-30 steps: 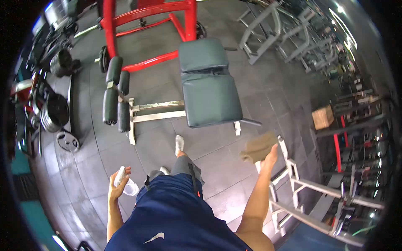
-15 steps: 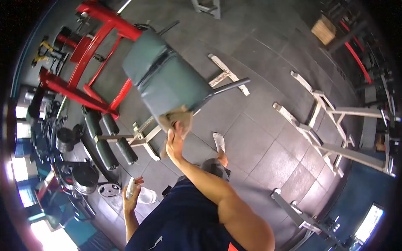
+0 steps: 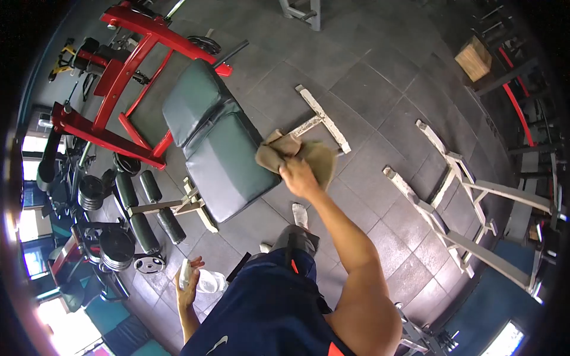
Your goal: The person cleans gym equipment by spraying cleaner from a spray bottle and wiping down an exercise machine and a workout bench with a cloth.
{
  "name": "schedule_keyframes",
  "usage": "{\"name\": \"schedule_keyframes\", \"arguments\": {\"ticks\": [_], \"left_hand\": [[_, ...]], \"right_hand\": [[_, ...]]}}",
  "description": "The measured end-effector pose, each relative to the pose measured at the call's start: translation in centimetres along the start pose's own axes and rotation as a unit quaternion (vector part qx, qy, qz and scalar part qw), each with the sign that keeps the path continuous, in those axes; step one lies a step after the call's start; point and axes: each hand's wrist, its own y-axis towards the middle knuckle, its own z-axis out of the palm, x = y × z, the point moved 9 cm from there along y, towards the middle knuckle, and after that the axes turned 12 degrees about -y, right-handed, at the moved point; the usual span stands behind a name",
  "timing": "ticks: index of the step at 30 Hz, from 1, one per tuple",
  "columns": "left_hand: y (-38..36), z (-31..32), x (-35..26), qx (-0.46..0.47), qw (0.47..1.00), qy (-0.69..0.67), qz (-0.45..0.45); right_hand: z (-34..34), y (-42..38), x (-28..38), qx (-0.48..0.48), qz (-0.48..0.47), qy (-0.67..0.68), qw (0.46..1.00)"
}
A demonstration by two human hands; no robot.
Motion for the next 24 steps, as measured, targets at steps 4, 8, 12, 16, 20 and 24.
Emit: {"name": "schedule_keyframes", "arguments": {"ticks": [4,8,12,16,20,24], "left_hand": [[-1.1,0.6,0.4,-0.056,0.995,-0.074,-0.041],[-1.1,2.6,0.0,-0.038,0.997,-0.048,-0.053],[0.2,5.3,0.5,0.023,0.997,-0.017,-0.067],[0.8,5.9,-0.2,0.008,0.997,-0.050,-0.050],[0.9,5.0,0.9,-0.038,0.996,-0.068,-0.048],[0.2,4.6,0.8,-0.047,0.997,-0.030,-0.060]], "right_hand": [[4.4,2.2,-2.3,0.177,0.031,-0.119,0.976],[5.5,5.1,-3.8,0.272,0.056,-0.108,0.955],[11.2,5.3,-6.6,0.484,0.172,0.010,0.858],[4.9,5.1,-3.8,0.300,0.065,-0.127,0.943],[-2.0,-2.0,-0.5,-0.265,-0.161,-0.208,0.928],[-0.8,1.6,-8.7,-0.004,0.020,-0.228,0.973]]}}
